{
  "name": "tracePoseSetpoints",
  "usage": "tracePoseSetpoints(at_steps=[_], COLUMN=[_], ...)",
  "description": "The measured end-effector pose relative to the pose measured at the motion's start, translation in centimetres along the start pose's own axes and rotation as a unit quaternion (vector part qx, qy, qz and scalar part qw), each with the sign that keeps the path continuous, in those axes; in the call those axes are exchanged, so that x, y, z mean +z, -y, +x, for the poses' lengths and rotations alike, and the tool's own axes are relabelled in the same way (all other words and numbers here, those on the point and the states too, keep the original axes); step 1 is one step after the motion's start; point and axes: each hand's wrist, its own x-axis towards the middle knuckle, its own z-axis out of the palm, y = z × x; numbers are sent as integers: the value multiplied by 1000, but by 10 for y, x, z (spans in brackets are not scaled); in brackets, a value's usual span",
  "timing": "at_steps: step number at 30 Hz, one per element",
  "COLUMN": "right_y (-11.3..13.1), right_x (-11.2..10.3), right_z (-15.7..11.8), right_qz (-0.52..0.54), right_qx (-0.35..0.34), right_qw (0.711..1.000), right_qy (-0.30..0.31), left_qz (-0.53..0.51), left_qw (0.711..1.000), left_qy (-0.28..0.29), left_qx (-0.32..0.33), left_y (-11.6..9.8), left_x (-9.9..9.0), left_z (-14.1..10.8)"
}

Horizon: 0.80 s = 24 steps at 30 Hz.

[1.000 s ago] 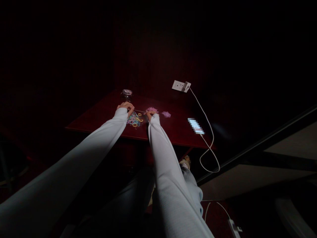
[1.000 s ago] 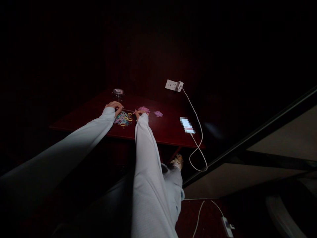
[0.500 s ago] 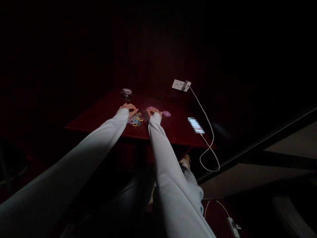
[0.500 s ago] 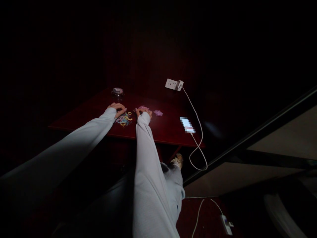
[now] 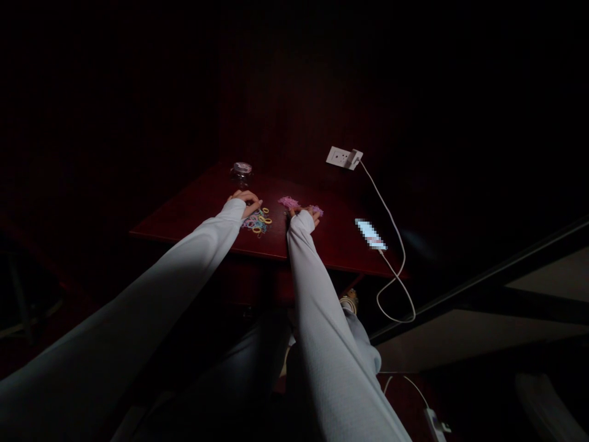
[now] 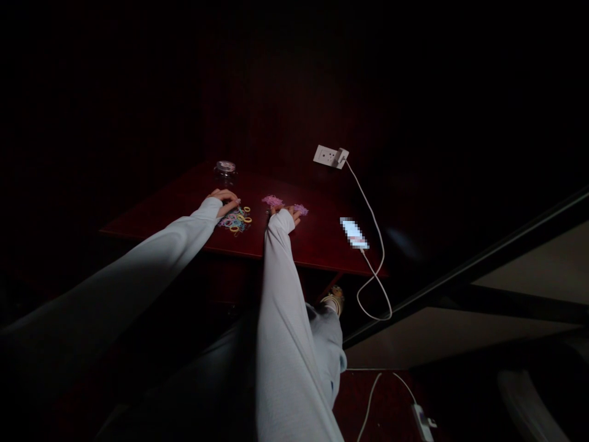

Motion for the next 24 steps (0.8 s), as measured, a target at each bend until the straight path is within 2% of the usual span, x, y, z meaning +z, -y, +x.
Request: tracePoseSetpoints(at_steps=[5, 12, 20, 24], right_y=[7, 22, 25, 24], right_x=[-5, -13, -17, -16], right_z=[-7, -17, -17, -17], right_qz=[-23, 9, 1, 45], right_qx=[41, 131, 131, 83], right_qw=[999, 990, 991, 995], right_qy=[15, -59, -22, 46], left_qz=[1, -13, -24, -15], left_qw=[1000, 998, 997, 997], left_qy=[4, 50, 57, 63], left_qx=[-5, -30, -42, -38], left_y=[0, -1, 1, 6], left_x=[2, -2, -3, -2], left_z=[0, 1, 2, 3])
